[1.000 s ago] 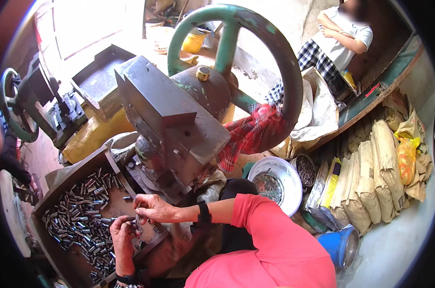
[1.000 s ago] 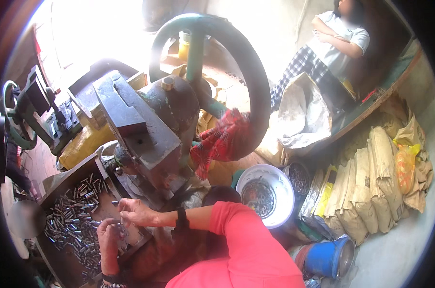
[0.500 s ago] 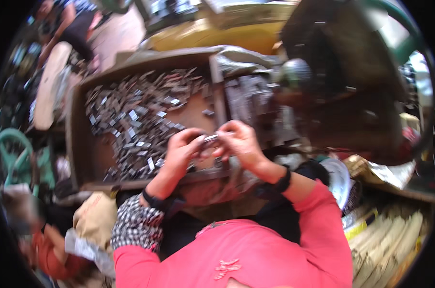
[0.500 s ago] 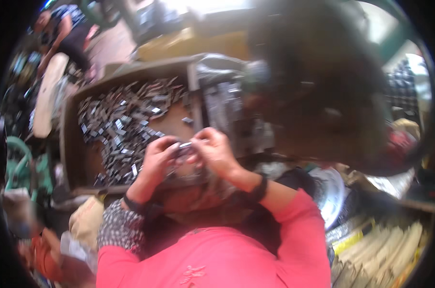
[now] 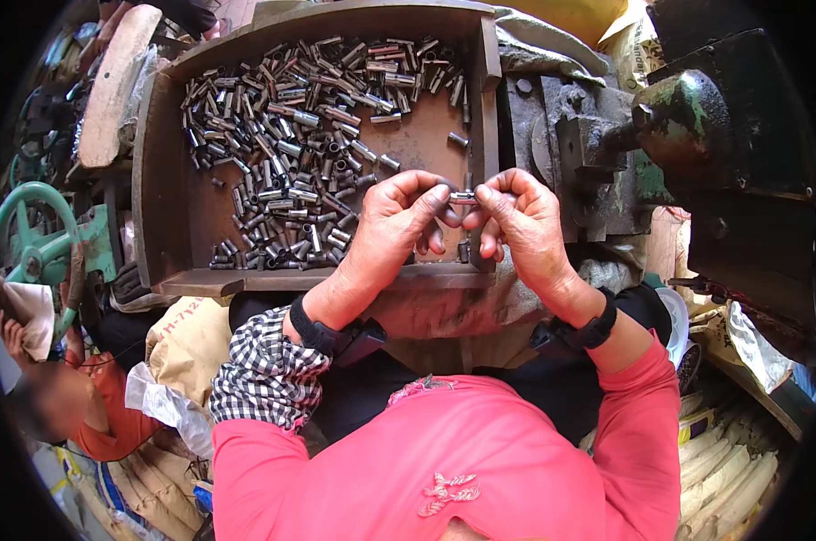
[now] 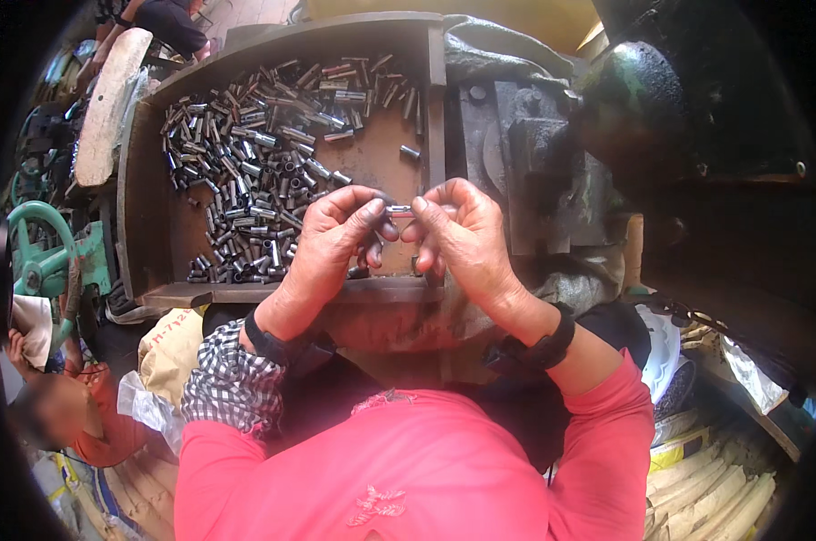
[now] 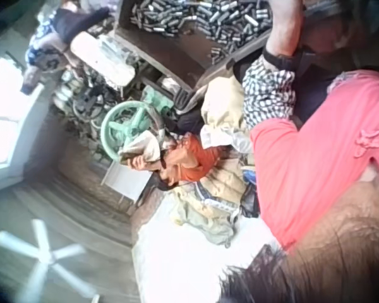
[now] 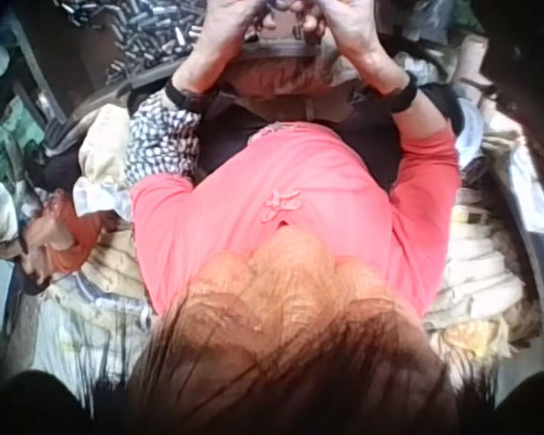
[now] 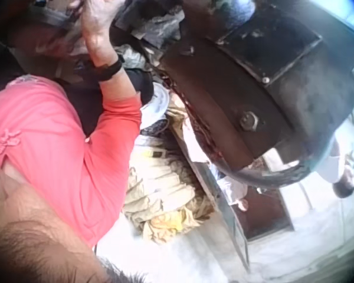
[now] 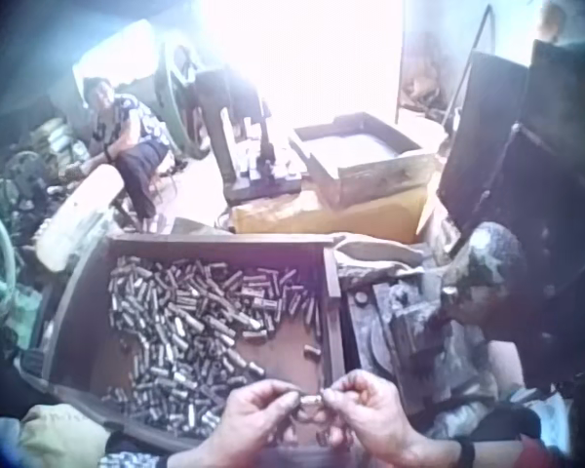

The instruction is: The recorder is picking up metal pieces and inserting them into a punch press machine for processing.

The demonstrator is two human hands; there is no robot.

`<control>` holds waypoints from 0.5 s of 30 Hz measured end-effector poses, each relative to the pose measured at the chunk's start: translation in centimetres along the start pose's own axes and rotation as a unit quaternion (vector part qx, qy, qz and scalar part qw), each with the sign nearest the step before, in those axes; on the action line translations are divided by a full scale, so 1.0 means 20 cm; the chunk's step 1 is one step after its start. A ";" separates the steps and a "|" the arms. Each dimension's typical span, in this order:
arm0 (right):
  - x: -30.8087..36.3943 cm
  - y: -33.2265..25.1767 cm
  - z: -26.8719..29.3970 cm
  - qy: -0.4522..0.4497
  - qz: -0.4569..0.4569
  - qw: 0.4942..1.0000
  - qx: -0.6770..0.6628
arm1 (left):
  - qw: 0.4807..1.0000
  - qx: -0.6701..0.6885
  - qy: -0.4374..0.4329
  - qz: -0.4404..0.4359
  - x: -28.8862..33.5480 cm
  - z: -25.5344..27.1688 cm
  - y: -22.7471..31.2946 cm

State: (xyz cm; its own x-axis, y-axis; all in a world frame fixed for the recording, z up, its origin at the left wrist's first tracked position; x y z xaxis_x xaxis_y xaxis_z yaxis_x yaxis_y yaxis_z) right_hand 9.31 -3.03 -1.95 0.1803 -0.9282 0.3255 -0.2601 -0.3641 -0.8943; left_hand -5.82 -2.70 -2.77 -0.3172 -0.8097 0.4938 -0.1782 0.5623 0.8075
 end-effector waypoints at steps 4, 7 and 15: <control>-0.02 0.01 0.02 0.002 -0.026 0.999 -0.028 | 1.000 -0.022 0.014 -0.011 0.00 -0.02 0.02; -0.01 0.00 0.01 0.001 -0.017 0.999 -0.028 | 0.996 -0.064 0.036 -0.050 0.01 -0.02 0.04; -0.03 0.01 0.03 -0.104 -0.094 0.986 -0.095 | 0.996 -0.074 -0.027 -0.034 0.04 -0.05 0.06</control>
State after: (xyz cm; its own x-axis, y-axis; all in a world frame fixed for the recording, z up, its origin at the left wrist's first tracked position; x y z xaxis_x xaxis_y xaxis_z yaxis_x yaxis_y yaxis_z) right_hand 9.69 -2.44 -2.48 0.4273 -0.8142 0.3930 -0.3728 -0.5547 -0.7439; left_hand -5.40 -2.84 -1.08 -0.3597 -0.8321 0.4223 -0.0633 0.4733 0.8786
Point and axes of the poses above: each hand's wrist, its own x-axis away from the middle knuckle, its own z-axis out of the back of the hand, y = z × x, the point moved 6 cm from there along -x, towards the middle knuckle, and after that the axes turned 5 degrees about z, right-handed, at the moved point
